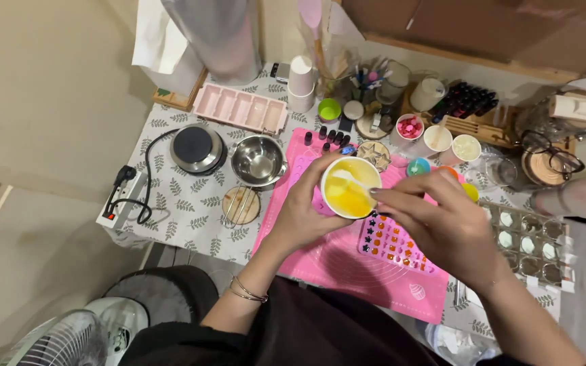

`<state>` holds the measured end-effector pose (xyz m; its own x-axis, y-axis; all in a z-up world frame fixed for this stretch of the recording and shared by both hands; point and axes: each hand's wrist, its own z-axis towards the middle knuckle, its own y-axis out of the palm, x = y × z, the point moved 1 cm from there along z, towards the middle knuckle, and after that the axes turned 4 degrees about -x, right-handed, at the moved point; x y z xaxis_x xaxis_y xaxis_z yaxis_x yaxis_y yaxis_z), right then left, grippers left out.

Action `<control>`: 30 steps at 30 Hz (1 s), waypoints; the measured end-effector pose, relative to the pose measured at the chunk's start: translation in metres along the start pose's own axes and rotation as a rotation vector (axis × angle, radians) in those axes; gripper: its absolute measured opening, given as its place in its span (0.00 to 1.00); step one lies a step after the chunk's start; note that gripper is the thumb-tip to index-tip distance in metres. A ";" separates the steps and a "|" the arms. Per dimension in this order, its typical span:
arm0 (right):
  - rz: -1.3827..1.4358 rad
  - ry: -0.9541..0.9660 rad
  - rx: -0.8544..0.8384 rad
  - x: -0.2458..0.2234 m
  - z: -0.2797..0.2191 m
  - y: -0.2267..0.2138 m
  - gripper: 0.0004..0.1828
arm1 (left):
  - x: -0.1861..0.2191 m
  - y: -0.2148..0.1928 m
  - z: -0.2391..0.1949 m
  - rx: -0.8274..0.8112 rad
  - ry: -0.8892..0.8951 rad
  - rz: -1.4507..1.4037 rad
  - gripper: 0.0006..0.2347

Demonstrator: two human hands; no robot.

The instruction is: The person stirs melted yellow wax in a paper cup with a stick, adds color from a small bottle, and stirs again. They then pour the colored wax from the cup into the cavities of pink silicone molds on the work mat and set the empty cup aside.

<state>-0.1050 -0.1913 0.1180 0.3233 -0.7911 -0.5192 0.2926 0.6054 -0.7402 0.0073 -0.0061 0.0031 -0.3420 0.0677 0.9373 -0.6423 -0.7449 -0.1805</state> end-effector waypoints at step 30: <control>-0.054 0.111 -0.061 0.004 -0.025 -0.007 0.09 | 0.029 -0.052 -0.007 -0.071 0.397 0.282 0.37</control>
<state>-0.1287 -0.2004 0.1102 0.2059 -0.8295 -0.5192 0.2507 0.5576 -0.7914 0.0259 0.0395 0.0374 -0.7352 0.1280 0.6657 -0.5279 -0.7242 -0.4437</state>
